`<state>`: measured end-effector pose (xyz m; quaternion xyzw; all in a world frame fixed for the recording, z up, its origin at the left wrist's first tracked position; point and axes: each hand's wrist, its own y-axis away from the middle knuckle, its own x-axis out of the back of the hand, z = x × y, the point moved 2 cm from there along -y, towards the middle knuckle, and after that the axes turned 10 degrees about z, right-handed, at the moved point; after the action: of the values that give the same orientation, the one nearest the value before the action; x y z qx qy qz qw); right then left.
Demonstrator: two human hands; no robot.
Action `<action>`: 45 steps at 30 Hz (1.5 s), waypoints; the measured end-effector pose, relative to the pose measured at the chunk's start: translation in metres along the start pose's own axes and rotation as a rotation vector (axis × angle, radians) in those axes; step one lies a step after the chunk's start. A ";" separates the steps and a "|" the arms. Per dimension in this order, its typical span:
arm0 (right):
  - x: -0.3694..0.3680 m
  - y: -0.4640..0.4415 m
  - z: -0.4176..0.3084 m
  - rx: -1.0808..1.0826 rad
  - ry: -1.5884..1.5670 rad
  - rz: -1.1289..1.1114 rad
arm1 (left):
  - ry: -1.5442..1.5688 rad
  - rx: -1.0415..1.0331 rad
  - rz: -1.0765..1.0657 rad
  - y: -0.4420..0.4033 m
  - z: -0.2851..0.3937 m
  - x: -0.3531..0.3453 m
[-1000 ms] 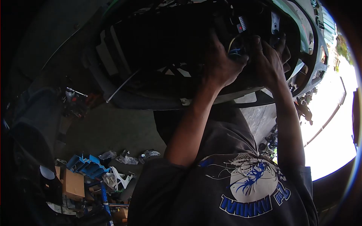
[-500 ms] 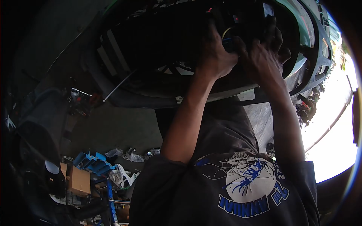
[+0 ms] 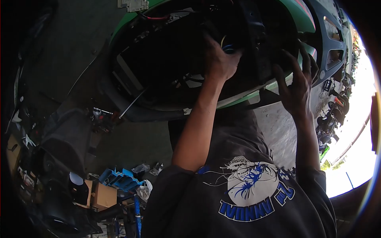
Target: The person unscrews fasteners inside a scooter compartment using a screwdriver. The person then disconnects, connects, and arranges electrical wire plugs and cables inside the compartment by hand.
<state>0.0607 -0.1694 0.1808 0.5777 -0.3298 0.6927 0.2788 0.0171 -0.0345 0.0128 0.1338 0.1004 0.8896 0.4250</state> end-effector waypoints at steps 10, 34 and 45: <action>-0.033 0.061 0.105 -0.130 0.014 0.425 | 0.319 0.019 -0.233 -0.009 -0.001 0.013; -0.038 0.073 0.098 -0.338 -0.297 0.447 | -0.406 -0.318 0.102 -0.023 0.009 0.014; -0.039 0.072 0.099 -0.227 -0.354 0.420 | -0.192 0.021 -0.082 -0.041 -0.001 0.024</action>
<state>0.0736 -0.2916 0.1441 0.5737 -0.5608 0.5825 0.1305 0.0320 0.0101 0.0037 0.2185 0.0740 0.8536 0.4671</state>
